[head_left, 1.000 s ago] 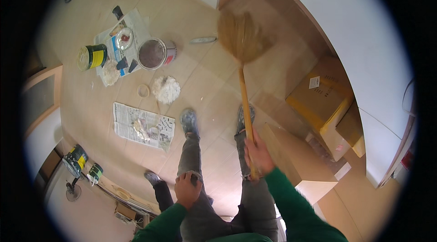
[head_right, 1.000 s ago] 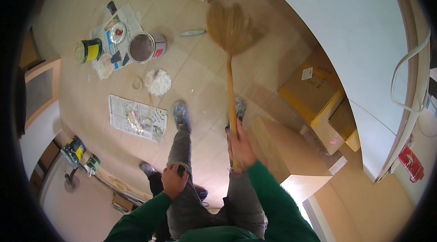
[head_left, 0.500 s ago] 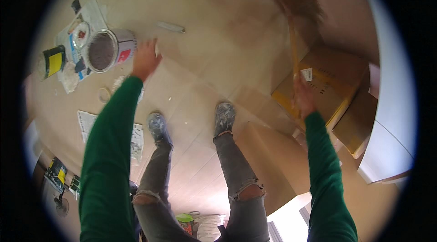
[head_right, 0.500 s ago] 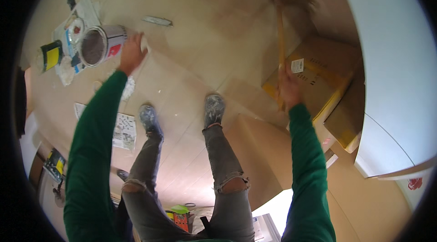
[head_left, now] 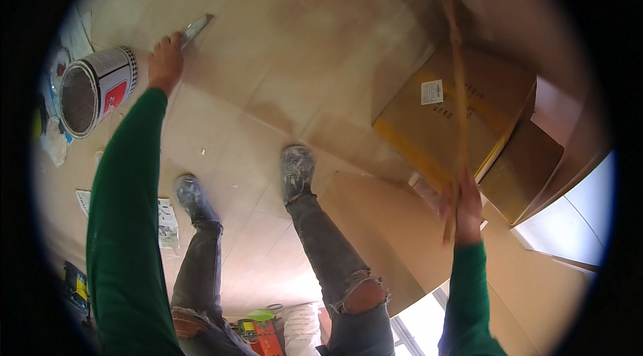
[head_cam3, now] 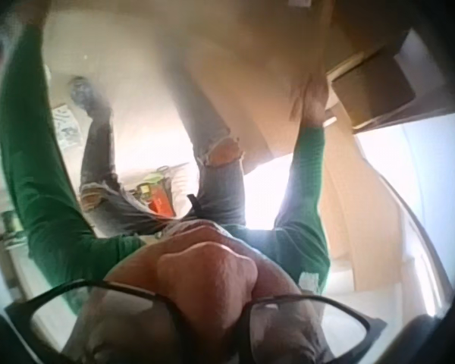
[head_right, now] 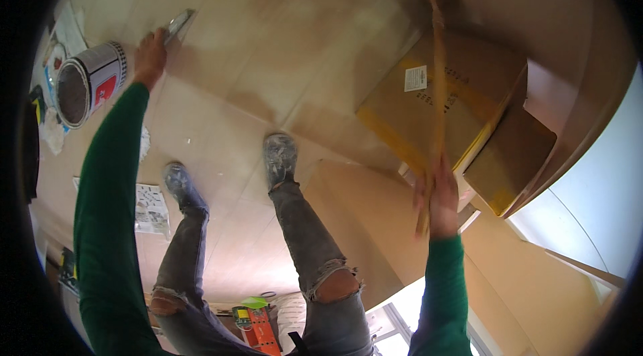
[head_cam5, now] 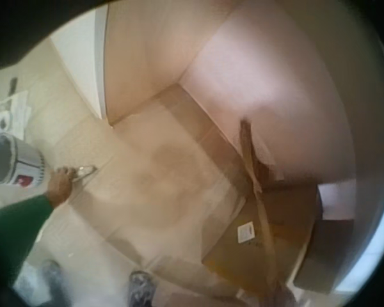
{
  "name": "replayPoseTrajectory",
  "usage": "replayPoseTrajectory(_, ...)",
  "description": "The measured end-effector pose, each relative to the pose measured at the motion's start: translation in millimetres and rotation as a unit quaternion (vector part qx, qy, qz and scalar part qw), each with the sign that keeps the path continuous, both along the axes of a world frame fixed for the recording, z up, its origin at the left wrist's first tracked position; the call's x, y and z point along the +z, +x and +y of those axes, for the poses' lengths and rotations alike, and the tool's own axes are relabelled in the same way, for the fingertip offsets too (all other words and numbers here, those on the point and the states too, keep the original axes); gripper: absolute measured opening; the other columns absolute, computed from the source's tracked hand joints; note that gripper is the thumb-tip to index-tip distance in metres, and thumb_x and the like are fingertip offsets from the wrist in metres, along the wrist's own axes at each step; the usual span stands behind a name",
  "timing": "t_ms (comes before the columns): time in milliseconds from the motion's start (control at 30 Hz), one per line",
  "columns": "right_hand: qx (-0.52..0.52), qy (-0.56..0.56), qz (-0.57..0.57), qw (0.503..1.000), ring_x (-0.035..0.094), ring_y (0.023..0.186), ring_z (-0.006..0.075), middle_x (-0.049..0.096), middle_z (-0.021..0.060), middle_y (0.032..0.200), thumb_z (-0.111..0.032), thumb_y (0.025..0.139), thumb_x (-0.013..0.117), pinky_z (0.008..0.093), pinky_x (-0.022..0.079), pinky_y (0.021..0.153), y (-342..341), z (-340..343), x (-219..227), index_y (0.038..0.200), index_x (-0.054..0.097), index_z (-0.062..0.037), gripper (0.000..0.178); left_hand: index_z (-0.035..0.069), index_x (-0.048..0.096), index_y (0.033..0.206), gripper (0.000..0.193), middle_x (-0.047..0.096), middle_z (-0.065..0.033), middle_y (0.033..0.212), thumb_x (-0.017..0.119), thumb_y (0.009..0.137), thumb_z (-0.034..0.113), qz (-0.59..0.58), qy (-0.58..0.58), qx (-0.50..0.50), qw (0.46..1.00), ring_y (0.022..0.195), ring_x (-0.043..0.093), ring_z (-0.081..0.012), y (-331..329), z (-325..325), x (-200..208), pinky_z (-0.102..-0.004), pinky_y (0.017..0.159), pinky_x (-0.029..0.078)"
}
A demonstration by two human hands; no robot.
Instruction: The person assembles a wooden cabinet by moving a cardboard box, sweeping the floor, and placing newspapers inside the cabinet. They then apply tape to the interior corner and smooth the surface with a sanding block.
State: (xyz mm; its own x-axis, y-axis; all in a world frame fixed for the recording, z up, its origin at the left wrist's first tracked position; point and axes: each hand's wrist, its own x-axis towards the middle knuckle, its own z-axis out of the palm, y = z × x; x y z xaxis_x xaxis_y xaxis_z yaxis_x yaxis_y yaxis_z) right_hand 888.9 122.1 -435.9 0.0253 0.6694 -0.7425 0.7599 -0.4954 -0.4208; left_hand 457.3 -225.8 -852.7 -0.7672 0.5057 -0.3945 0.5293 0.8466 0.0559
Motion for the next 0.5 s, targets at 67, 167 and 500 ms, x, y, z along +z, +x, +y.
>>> replayPoseTrajectory(67,0.032,-0.029,-0.028,0.999,0.051,0.05,0.01,0.053,0.0006,0.069,-0.036,0.111,0.044,0.025,0.045,0.045,-10.9,20.9,-46.7,0.164,0.031,-0.0149,0.059,0.009,0.051,0.128,0.03,0.061,-0.0206,0.12,0.052,0.098,0.009,-0.025,0.041,0.056,0.997,0.107,0.066,-0.0435,41.2,-14.9,-15.8,-0.0552,0.088,0.055)
replayPoseTrajectory(167,0.144,-0.071,-0.048,0.986,0.054,0.054,0.0107,0.056,0.0015,0.072,-0.034,0.112,0.045,0.0261,0.047,0.047,46.0,-54.0,-59.5,0.165,0.029,-0.0165,0.058,0.005,0.052,0.124,0.03,0.062,-0.0272,0.116,0.056,0.094,0.008,-0.147,0.075,0.108,0.98,0.104,0.064,-0.0484,103.7,-45.2,-5.3,-0.0578,0.089,0.053)
replayPoseTrajectory(500,0.161,-0.037,0.071,0.984,0.055,0.045,0.0129,0.057,0.004,0.065,-0.027,0.11,0.04,0.0256,0.044,0.041,-64.3,-82.0,86.5,0.166,0.026,-0.0117,0.06,0.002,0.056,0.12,0.033,0.067,-0.0171,0.093,0.069,0.091,0.014,-0.435,0.184,0.266,0.84,0.083,0.07,-0.0294,316.7,-185.3,255.8,-0.0422,0.072,0.055)
